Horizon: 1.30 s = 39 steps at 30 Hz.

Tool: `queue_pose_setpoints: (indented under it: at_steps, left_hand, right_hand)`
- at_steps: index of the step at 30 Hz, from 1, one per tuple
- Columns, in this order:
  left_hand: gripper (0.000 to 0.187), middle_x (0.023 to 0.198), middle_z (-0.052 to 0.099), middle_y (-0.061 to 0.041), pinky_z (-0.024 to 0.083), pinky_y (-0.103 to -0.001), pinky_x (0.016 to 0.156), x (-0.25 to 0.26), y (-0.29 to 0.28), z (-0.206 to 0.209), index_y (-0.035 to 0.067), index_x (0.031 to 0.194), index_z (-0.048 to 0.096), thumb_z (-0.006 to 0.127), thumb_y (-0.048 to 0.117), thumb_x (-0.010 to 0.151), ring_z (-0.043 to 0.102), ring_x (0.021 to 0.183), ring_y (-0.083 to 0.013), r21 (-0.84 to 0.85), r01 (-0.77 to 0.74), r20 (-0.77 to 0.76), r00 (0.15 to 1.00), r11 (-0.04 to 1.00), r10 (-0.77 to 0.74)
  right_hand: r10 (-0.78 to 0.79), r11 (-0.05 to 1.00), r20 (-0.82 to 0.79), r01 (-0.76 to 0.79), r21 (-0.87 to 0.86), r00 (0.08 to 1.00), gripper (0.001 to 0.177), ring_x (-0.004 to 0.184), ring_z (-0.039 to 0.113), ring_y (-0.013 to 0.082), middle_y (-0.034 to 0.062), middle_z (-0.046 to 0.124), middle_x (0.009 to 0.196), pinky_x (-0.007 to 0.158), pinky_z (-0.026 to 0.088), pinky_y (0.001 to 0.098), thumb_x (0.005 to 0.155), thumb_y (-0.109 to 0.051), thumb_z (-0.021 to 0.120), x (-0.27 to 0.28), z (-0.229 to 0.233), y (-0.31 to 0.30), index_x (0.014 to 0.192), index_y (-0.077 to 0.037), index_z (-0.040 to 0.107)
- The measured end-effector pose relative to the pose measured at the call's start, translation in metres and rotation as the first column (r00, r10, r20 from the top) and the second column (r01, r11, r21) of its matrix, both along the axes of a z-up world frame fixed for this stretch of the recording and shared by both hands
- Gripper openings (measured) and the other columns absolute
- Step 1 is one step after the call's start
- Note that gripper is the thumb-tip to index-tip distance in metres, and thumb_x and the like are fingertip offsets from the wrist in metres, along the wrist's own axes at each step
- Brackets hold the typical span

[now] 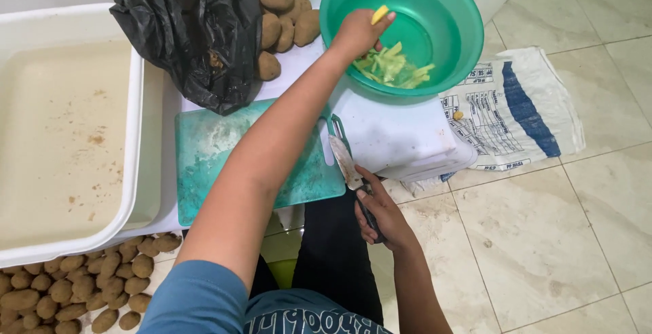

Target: Slicing potatoes into thin strips for fries using a knife on a cutting board and placing them in a bowl of water.

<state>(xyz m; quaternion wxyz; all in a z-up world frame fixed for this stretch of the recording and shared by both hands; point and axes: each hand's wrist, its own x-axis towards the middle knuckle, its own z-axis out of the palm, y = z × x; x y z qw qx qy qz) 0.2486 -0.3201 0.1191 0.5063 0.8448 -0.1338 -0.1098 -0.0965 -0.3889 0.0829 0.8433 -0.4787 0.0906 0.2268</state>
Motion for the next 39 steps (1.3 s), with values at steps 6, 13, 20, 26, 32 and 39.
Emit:
queue_pose_setpoints:
  at_steps: [6,13,20,26,32,39]
  left_hand:
    - [0.019,0.088,0.065,-0.007,0.064,-0.027,0.049,0.013,-0.015,-0.016,0.004,0.104,0.06,0.055,0.022,0.102,0.07,0.053,-0.0168,-0.048,0.08,-0.118,0.989,0.996,-0.085]
    - [0.033,0.112,0.074,-0.004,0.056,-0.027,0.058,0.014,-0.014,-0.01,0.009,0.121,0.064,0.05,0.031,0.1,0.068,0.068,-0.0153,-0.201,0.039,-0.307,0.947,0.979,-0.1]
    - [0.057,0.138,0.067,-0.004,0.047,-0.039,0.112,0.022,-0.018,-0.017,0.01,0.132,0.064,0.041,0.047,0.095,0.062,0.129,-0.0232,-0.1,0.111,-0.064,0.991,0.989,-0.118]
    - [0.081,0.146,0.062,-0.006,0.045,-0.037,0.113,0.022,-0.009,-0.01,0.008,0.138,0.062,0.031,0.065,0.089,0.06,0.133,-0.0254,-0.08,0.078,-0.026,0.996,0.994,-0.081]
    - [0.038,0.11,0.073,-0.008,0.065,-0.028,0.08,0.021,0.019,-0.002,0.004,0.118,0.066,0.064,0.03,0.09,0.074,0.098,-0.0165,-0.356,-0.014,0.033,0.999,0.935,0.028]
    - [0.055,0.093,0.079,-0.008,0.063,-0.026,0.073,-0.036,0.107,0.031,-0.002,0.102,0.075,0.054,0.048,0.098,0.074,0.084,-0.0134,-0.501,0.137,0.43,0.896,0.854,0.109]
  right_hand:
    - [0.0,1.0,-0.025,0.0,-0.026,1.0,0.06,0.034,0.031,0.0086,0.0068,0.049,0.058,0.03,0.029,0.0242,0.102,-0.02,0.047,0.001,-0.004,-0.001,0.16,-0.02,0.03]
    - [0.001,1.0,-0.007,-0.001,-0.016,1.0,0.06,0.034,0.031,0.0081,0.0063,0.05,0.058,0.029,0.03,0.024,0.102,-0.02,0.047,0.002,-0.006,0.001,0.16,-0.017,0.029]
    - [0.007,0.999,-0.023,-0.008,-0.05,1.0,0.061,0.033,0.031,0.0082,0.0061,0.05,0.057,0.029,0.03,0.024,0.102,-0.022,0.048,0.002,-0.003,0.003,0.16,-0.017,0.028]
    - [0.02,0.999,0.015,-0.019,-0.05,1.0,0.063,0.033,0.032,0.0074,0.0056,0.051,0.057,0.028,0.03,0.0234,0.101,-0.023,0.049,0.001,-0.005,0.006,0.16,-0.015,0.027]
    - [0.04,0.997,0.007,-0.04,-0.06,0.999,0.063,0.033,0.032,0.008,0.0062,0.051,0.057,0.029,0.03,0.0236,0.101,-0.023,0.05,0.0,-0.002,0.011,0.16,-0.016,0.028]
    - [0.058,0.996,-0.006,-0.058,-0.075,0.998,0.06,0.033,0.031,0.0087,0.0066,0.051,0.056,0.029,0.032,0.0245,0.101,-0.019,0.049,0.001,0.001,0.023,0.158,-0.02,0.031]
